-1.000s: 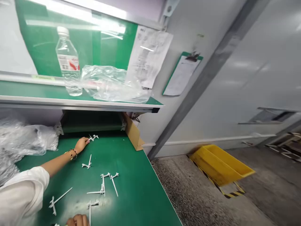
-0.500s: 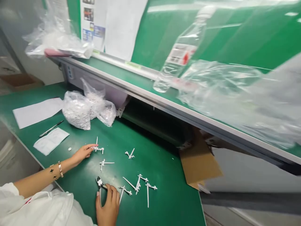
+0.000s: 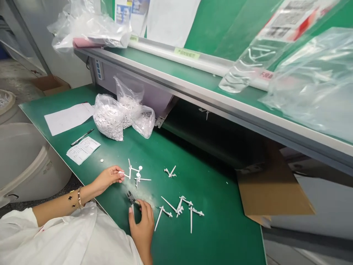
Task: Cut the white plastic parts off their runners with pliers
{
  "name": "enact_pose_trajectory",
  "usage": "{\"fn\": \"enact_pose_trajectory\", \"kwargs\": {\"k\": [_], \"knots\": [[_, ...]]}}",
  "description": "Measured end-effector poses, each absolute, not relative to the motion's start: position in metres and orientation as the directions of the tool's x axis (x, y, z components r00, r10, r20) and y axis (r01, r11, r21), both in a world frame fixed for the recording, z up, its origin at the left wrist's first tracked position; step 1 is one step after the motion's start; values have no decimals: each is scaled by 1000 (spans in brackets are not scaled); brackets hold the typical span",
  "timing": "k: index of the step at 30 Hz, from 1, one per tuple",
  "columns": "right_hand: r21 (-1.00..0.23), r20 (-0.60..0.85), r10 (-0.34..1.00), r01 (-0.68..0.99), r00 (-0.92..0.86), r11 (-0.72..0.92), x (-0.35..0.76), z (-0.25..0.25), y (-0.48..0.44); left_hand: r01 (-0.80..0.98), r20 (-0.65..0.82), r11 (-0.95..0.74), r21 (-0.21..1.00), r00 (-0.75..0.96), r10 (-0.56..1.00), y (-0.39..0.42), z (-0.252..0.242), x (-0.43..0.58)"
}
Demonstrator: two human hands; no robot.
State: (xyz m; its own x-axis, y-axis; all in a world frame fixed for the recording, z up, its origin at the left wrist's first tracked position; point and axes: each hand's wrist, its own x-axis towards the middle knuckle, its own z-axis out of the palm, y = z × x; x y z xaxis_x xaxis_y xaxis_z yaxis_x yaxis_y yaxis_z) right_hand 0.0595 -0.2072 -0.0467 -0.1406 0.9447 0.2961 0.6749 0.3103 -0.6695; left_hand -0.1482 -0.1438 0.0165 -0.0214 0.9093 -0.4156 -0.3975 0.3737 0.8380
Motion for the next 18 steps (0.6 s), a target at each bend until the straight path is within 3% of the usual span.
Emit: {"fn": "enact_pose_trajectory", "kwargs": {"k": [8,13,18], "knots": [[-758,265,963,607,-47,238,42,6,-193,-431,-414,379,818,16,910,-149,29,-129],[-737,317,948,627,-8,252,40,11,-192,-468,-450,454,758,129,884,-147,24,-121],[-715,327,945,659,21,233,41,6,-192,-455,-453,447,770,104,885,-139,24,-120]]}}
